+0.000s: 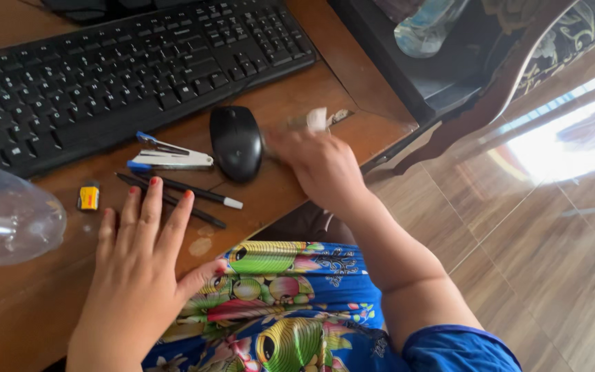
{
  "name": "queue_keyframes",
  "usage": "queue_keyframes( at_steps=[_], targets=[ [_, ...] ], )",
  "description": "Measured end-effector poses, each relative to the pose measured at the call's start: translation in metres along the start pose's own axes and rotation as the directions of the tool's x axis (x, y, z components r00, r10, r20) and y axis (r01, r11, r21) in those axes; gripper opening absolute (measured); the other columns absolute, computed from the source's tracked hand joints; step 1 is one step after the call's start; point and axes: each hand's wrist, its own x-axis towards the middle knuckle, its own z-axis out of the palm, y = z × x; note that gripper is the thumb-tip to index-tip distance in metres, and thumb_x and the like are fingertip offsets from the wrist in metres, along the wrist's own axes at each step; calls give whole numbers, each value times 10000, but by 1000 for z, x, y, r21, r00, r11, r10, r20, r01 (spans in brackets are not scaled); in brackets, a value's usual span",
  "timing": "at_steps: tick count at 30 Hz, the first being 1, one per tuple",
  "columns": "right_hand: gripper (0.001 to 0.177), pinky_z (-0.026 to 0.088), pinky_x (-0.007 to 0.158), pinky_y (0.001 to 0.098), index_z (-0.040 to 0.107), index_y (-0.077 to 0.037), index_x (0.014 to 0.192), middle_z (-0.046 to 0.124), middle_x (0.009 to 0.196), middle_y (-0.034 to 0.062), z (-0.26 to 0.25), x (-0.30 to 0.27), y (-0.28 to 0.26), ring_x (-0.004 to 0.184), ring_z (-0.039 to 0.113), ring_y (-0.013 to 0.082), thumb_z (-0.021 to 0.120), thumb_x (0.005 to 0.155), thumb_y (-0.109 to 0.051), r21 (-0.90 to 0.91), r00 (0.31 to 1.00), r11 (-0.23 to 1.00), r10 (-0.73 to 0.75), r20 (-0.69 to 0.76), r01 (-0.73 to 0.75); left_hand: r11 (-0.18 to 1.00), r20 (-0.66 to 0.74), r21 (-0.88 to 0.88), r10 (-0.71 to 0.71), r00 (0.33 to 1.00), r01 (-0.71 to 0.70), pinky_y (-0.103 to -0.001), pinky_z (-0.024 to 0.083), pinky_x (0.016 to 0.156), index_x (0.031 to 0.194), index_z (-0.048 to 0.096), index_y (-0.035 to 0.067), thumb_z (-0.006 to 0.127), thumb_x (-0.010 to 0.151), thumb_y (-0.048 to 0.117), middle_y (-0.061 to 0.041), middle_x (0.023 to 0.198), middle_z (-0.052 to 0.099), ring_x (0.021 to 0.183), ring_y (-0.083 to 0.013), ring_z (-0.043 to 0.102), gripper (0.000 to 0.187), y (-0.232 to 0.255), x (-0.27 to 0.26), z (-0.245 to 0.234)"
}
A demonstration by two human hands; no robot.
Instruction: The person cleans a wooden desk using a spray bottle and cloth. They wipe the desk surface, move a laptop and keyboard aside, clean a computer mouse, and wipe the side of a nearby cabinet.
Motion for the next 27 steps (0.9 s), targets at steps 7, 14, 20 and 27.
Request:
queue_keyframes(
  at_steps=[7, 14, 20, 27],
  targets=[
    [350, 491, 1060, 459, 715, -108, 1234, 683, 1319, 107, -36, -29, 13, 1253, 635, 361, 671, 892, -47, 11, 990, 991, -132, 40, 132, 997, -24, 67, 39, 999, -37, -643, 333, 1129, 1533, 426, 105, 539, 827, 702, -260, 1601, 362, 1409, -463, 433, 932, -7, -4, 8],
    [387, 557, 921, 409, 768, -191, 1183, 737, 1111, 85, -36, 17, 113, 1058, 707, 289, 644, 883, 19, -153, 979, 968, 205, 10, -201, 995, 0, 88, 46, 999, -46, -669, 337, 1120, 1548, 416, 104, 550, 780, 720, -235, 1596, 370, 1414, -457, 423, 993, -6, -3, 8],
    [310, 577, 825, 402, 769, -185, 1125, 764, 1049, 57, -32, 35, 150, 980, 728, 278, 668, 911, 16, -378, 951, 898, 117, -287, -225, 997, -3, 62, 38, 999, -38, -678, 335, 1128, 1556, 413, 124, 556, 782, 705, -218, 1605, 375, 1414, -452, 430, 979, -7, -6, 8],
    [455, 598, 929, 395, 734, -183, 1191, 752, 1177, 34, -10, -43, 50, 1067, 737, 252, 617, 815, 45, -255, 987, 961, 67, -146, -103, 992, -21, 114, 55, 998, -52, -681, 381, 1084, 1506, 493, 126, 559, 751, 731, -242, 1579, 426, 1359, -474, 485, 970, -15, -8, 22]
  ],
)
